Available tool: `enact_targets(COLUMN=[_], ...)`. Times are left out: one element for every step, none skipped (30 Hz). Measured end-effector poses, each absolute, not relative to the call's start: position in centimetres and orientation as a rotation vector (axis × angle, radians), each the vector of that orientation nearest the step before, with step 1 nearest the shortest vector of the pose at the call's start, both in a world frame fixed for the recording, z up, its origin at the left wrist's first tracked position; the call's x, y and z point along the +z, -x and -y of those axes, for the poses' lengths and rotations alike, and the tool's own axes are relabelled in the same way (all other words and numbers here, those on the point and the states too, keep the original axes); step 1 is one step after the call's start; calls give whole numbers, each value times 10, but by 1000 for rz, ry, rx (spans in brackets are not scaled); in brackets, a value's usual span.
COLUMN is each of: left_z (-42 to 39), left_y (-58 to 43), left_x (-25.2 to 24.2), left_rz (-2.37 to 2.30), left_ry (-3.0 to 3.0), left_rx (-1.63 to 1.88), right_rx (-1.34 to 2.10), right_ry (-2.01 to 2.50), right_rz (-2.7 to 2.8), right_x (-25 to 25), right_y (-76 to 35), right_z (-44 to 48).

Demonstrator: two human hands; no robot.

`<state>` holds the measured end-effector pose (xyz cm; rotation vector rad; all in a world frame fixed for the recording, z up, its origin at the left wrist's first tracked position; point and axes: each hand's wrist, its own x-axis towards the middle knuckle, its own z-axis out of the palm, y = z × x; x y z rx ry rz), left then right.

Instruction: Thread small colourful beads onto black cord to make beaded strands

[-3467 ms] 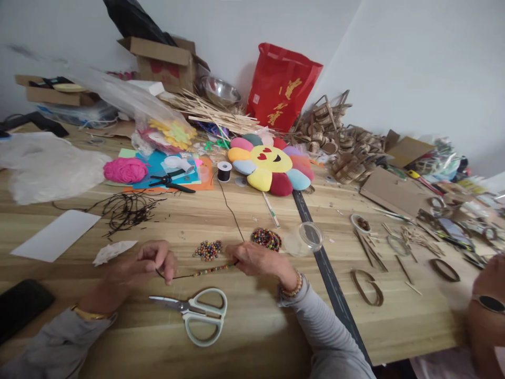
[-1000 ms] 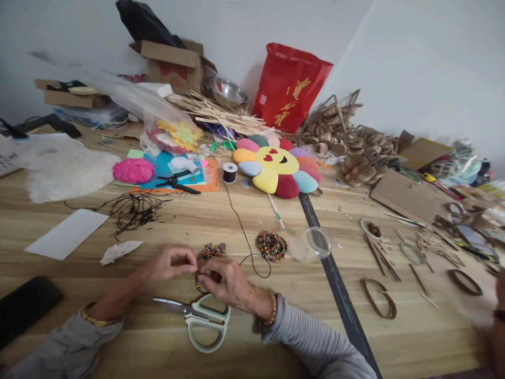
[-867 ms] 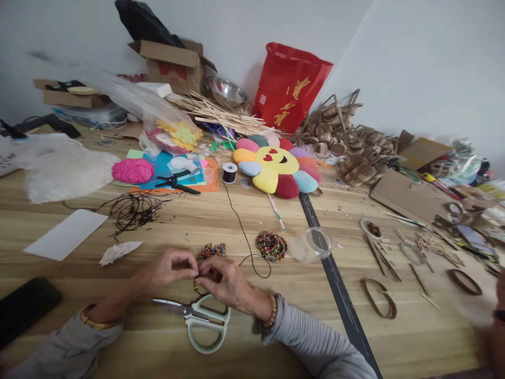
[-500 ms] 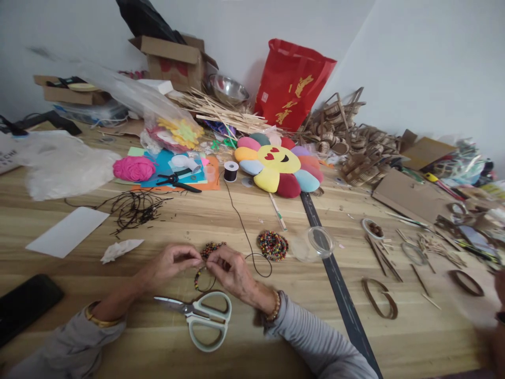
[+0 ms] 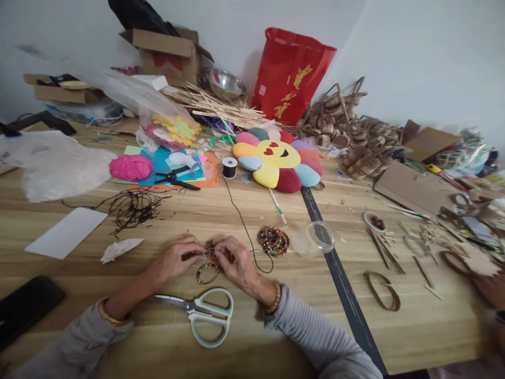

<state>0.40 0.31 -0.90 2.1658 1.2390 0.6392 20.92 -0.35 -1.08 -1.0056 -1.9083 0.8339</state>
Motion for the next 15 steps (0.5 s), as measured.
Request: enact_targets(left_z=[-3, -3, -3, -3, -2, -2, -2, -2, -2, -2, -2, -3, -3, -3, -3], left_y=[-5, -5, -6, -6, -6, -7, -7, -7, -7, -8, -8, -8, -9, -9, -9], left_x=[-9, -10, -10, -11, -11, -12, -12, -13, -14, -14, -15, -15, -15, -15, -15], left_rz=[-1237, -1235, -1231, -1228, -1226, -1222, -1217, -1213, -1211, -1209, -1208, -1207, -1207, -1207, -1209], left_ry=[-2187, -2203, -2215, -2224, -2231, -2239, -2248, -2259, -2269, -2277, -2283, -2286, -2288, -2289, -2288], left_rx=[634, 632, 634, 636, 640, 642, 643, 644, 646, 646, 646, 646, 645, 644, 644], right_rx=[824, 813, 798, 779, 760, 741, 726, 715, 708, 705, 705, 706, 706, 706, 704], right_ry=[1005, 1004, 1001, 995, 988, 979, 969, 957, 946, 933, 920, 910, 902, 898, 896], right_rz=[1909, 1912, 1916, 1923, 1931, 1939, 1946, 1953, 1960, 1969, 1980, 1991, 2002, 2013, 2021], right_x=[-12, -13, -14, -15, -16, -18, -19, -20, -21, -21, -21, -21, -21, -20, -20], right_y=[-210, -210, -211, -211, -212, -212, -212, -212, -212, -212, -212, -212, -212, -212, -212], right_z=[3, 2, 1, 0, -1, -2, -3, -3, -3, -3, -3, -3, -3, -2, -2])
